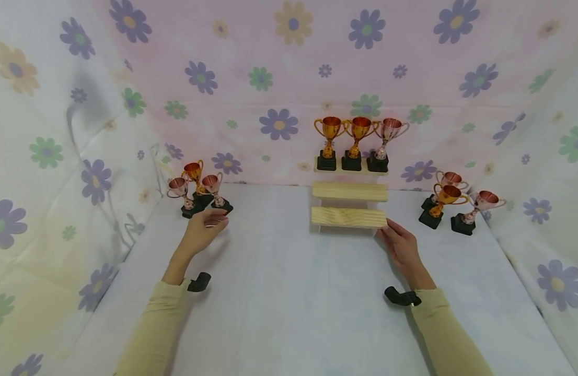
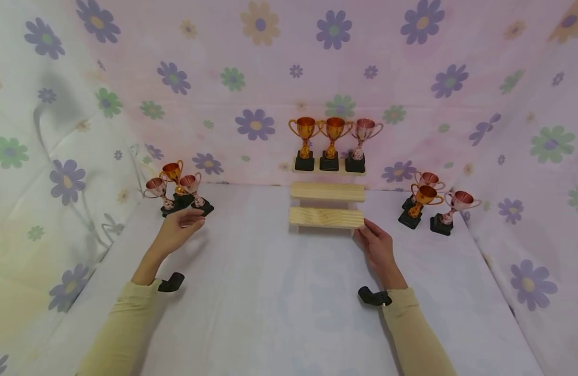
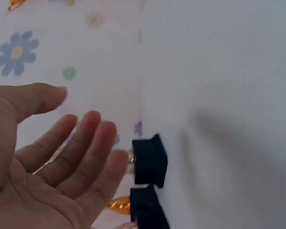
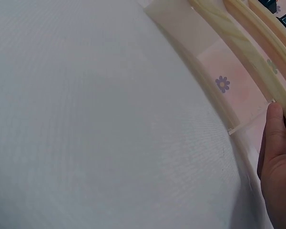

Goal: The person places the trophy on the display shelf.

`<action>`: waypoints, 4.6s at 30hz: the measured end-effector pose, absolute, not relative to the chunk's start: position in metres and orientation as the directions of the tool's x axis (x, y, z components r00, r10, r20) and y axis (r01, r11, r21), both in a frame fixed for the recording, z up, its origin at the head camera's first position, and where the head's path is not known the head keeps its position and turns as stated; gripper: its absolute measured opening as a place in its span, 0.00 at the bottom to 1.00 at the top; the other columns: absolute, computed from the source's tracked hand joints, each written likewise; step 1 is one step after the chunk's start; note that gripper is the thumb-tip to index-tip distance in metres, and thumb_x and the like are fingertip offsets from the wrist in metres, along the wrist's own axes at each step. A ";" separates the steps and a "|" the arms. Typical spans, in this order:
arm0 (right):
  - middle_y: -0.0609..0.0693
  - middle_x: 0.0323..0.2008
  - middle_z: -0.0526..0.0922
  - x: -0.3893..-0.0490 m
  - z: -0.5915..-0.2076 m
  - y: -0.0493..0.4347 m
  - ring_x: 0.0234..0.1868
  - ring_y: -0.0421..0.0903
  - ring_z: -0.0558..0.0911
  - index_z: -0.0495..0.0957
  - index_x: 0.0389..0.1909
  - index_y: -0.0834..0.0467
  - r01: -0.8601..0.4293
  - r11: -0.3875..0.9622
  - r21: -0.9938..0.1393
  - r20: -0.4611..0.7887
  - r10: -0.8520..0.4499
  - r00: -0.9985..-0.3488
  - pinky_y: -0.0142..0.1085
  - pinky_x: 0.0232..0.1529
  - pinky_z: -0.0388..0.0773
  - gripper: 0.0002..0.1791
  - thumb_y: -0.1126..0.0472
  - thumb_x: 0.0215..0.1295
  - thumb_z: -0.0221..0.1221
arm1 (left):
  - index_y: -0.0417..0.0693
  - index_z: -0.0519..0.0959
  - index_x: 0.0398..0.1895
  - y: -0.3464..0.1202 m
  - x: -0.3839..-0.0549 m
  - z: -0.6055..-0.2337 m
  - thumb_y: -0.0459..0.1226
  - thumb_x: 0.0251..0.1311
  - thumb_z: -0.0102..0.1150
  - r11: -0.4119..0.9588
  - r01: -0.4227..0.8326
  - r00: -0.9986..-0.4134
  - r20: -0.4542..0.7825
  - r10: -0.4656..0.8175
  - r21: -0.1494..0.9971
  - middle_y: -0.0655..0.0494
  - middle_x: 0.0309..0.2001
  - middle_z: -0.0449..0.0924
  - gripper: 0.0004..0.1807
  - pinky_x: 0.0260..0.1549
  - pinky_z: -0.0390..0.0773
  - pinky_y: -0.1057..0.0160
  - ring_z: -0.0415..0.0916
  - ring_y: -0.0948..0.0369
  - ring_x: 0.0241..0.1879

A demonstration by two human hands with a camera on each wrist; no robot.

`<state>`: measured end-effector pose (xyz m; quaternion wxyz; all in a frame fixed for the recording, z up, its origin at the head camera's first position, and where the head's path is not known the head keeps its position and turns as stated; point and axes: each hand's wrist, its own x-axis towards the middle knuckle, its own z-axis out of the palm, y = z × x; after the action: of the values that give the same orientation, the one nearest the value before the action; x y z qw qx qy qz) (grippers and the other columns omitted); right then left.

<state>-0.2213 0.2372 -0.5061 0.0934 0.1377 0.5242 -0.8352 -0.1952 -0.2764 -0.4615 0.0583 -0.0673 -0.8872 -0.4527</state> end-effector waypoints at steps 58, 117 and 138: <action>0.43 0.53 0.77 -0.224 -0.511 0.239 0.50 0.33 0.83 0.54 0.79 0.63 0.303 -0.408 -0.861 -0.329 -0.006 -0.944 0.28 0.60 0.77 0.33 0.64 0.78 0.52 | 0.38 0.73 0.66 -0.282 -0.270 -0.477 0.30 0.59 0.72 0.133 0.184 -0.858 0.225 -0.461 0.974 0.59 0.51 0.78 0.31 0.46 0.79 0.80 0.78 0.67 0.50; 0.44 0.54 0.76 -0.225 -0.510 0.241 0.50 0.34 0.84 0.55 0.79 0.61 0.320 -0.443 -0.837 -0.350 -0.015 -0.936 0.30 0.62 0.76 0.34 0.64 0.77 0.54 | 0.33 0.77 0.61 -0.119 -0.238 -0.409 0.26 0.58 0.71 0.106 0.495 -0.867 0.480 0.136 0.863 0.42 0.44 0.79 0.26 0.50 0.84 0.68 0.77 0.61 0.41; 0.44 0.55 0.76 -0.225 -0.512 0.241 0.51 0.34 0.83 0.55 0.78 0.63 0.302 -0.424 -0.854 -0.323 -0.024 -0.946 0.28 0.61 0.77 0.33 0.64 0.78 0.53 | 0.34 0.76 0.62 -0.026 -0.279 -0.403 0.26 0.59 0.70 -0.037 0.527 -0.813 0.516 0.271 0.849 0.39 0.50 0.79 0.26 0.49 0.86 0.56 0.78 0.62 0.42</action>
<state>-0.2247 0.2407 -0.5119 0.0980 0.1318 0.5278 -0.8334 -0.2792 -0.0256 -0.4033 0.0972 -0.2902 -0.6871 -0.6589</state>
